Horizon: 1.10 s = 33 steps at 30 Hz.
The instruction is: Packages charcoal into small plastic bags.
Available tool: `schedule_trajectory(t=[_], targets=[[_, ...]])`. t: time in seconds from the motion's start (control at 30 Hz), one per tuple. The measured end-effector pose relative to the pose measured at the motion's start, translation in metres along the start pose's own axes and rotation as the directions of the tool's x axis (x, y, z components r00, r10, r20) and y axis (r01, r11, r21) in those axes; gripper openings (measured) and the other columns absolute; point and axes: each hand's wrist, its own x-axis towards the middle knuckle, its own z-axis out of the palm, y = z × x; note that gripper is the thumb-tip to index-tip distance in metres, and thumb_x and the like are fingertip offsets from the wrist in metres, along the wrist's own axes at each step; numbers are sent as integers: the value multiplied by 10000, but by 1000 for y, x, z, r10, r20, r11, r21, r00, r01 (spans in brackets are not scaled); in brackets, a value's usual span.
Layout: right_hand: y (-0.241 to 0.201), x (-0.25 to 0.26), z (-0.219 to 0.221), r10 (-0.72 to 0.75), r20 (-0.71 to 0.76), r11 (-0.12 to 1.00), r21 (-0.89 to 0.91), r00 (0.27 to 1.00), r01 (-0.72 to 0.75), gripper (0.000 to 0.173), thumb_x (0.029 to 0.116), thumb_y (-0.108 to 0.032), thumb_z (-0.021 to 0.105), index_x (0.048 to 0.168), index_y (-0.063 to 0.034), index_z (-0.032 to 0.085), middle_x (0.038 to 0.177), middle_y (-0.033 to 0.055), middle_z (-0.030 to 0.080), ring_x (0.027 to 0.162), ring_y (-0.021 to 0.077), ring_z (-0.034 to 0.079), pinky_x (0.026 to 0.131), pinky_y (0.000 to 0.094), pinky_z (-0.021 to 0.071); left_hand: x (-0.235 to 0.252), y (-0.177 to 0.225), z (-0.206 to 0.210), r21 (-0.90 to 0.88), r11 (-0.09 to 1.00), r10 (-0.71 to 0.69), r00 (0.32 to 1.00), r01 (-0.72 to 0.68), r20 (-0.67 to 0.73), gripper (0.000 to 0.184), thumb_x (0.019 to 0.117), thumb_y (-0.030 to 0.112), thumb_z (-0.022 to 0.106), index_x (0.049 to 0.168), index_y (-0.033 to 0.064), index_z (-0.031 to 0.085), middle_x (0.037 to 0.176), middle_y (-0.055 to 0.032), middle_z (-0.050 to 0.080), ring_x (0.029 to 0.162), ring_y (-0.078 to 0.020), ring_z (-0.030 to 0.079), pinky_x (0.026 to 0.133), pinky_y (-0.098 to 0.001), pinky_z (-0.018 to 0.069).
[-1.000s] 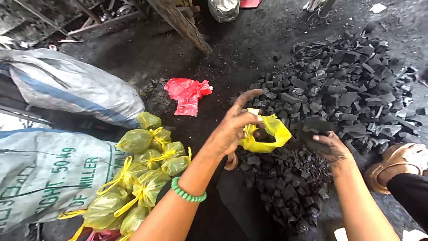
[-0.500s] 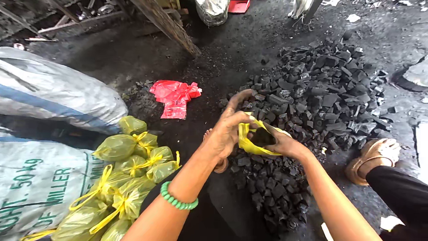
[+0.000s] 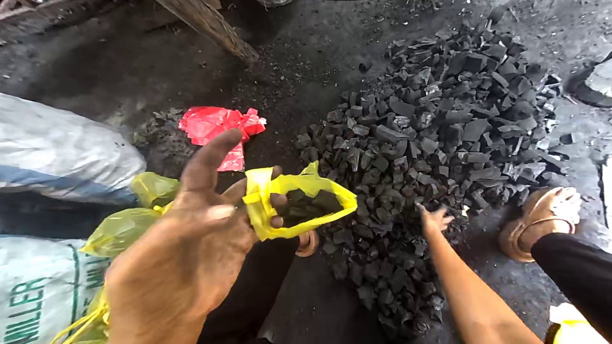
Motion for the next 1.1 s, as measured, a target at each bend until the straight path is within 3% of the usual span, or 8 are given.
schedule_trajectory(t=[0.13, 0.33, 0.5, 0.63, 0.77, 0.87, 0.97, 1.1], targets=[[-21, -30, 21, -1, 12, 1000, -2, 1000, 1, 940, 898, -441, 787, 1613, -117, 270, 1569, 377, 292, 1403, 552, 386, 1108, 626, 394, -6, 6, -17, -3, 1000, -22, 995, 22, -98, 635, 915, 211, 561, 1522, 286, 390, 1251, -91, 641, 917, -217, 719, 700, -343, 627], [14, 7, 6, -69, 195, 953, 303, 978, 7, 828, 884, -332, 820, 1549, -141, 365, 1549, 369, 280, 1312, 555, 443, 931, 694, 490, -12, 15, -28, -123, 990, -103, 959, 73, -263, 518, 962, 281, 472, 1477, 298, 426, 1205, -110, 661, 880, -251, 730, 681, -380, 629], [-39, -13, 21, 100, 43, 986, 133, 994, -105, 1046, 859, -580, 770, 1619, -105, 231, 1615, 354, 212, 1455, 536, 305, 1123, 644, 354, -8, 13, -19, -126, 987, -126, 965, 99, -228, 516, 950, 262, 459, 1466, 287, 456, 1210, -111, 651, 851, -230, 712, 669, -351, 608], [-10, 5, 13, -89, 153, 963, 265, 984, 46, 869, 902, -357, 800, 1569, -56, 332, 1528, 366, 363, 1381, 524, 410, 1075, 665, 396, -5, 5, -18, -138, 988, -76, 994, 65, -76, 592, 923, 245, 536, 1504, 287, 433, 1243, -137, 661, 897, -254, 722, 698, -378, 621], [11, 9, 0, -134, 329, 887, 460, 935, -35, 675, 964, -238, 721, 1534, -138, 373, 1417, 245, 527, 1187, 398, 582, 904, 602, 517, -5, 0, -18, -89, 996, -19, 999, 16, -34, 584, 946, 310, 551, 1513, 261, 420, 1277, -122, 638, 916, -242, 714, 718, -378, 623], [-10, 1, 7, -79, 252, 950, 313, 964, -4, 966, 895, -365, 803, 1615, -83, 224, 1543, 312, 390, 1395, 460, 434, 1099, 637, 399, -3, 1, -12, -82, 997, -13, 999, 10, -31, 569, 948, 316, 562, 1499, 241, 443, 1186, -119, 681, 879, -228, 728, 698, -355, 631], [-33, -4, 20, 7, 129, 989, 145, 992, -26, 1090, 843, -454, 839, 1615, -43, 189, 1558, 357, 339, 1437, 502, 375, 1144, 625, 349, 0, 0, -7, -104, 994, -34, 998, 29, -47, 569, 937, 320, 579, 1486, 241, 452, 1184, -118, 684, 881, -221, 731, 698, -351, 630], [-8, 5, 12, -91, 248, 912, 409, 964, -19, 742, 934, -219, 773, 1540, -63, 374, 1445, 285, 508, 1277, 419, 539, 1017, 616, 466, 0, 0, -9, -93, 995, -44, 998, 38, -55, 590, 930, 329, 596, 1494, 229, 455, 1203, -125, 676, 888, -228, 731, 705, -359, 632]])
